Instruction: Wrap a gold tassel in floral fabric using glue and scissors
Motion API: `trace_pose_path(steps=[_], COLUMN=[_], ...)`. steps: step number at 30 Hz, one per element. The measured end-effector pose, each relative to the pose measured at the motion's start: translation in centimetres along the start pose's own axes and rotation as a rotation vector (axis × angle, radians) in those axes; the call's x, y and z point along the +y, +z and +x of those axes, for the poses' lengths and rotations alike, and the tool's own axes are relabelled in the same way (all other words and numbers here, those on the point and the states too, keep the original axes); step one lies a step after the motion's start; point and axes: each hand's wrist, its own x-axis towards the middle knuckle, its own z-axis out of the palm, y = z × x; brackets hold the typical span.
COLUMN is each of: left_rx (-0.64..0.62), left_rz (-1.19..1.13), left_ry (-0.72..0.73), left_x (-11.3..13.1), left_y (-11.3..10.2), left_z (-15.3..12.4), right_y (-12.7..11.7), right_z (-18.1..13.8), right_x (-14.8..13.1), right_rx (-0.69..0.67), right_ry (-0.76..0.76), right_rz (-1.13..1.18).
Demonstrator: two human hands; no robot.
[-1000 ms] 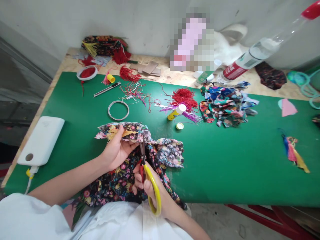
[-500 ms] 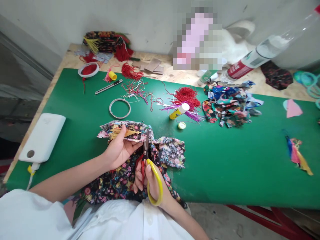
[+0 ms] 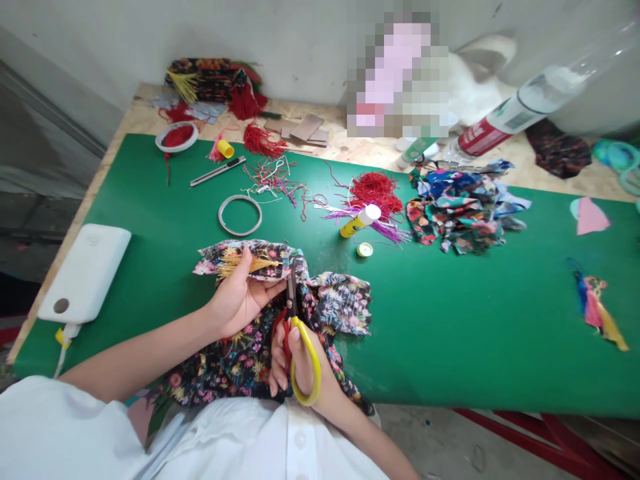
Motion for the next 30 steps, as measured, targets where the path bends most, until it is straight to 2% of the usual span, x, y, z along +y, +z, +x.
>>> trace_pose_path(steps=[8, 30], left_rx=[0.044, -0.038], left_rz=[0.010, 0.055], left_ry=[0.016, 0.000], left_x=[0.0, -0.3], left_y=[0.2, -0.5], left_z=[0.0, 0.0], right_y=[-0.3, 0.0], right_z=[-0.1, 0.2], right_x=[0.3, -1.2], right_rx=[-0.011, -0.053], right_ry=[0.011, 0.049], right_rz=[0.014, 0.078])
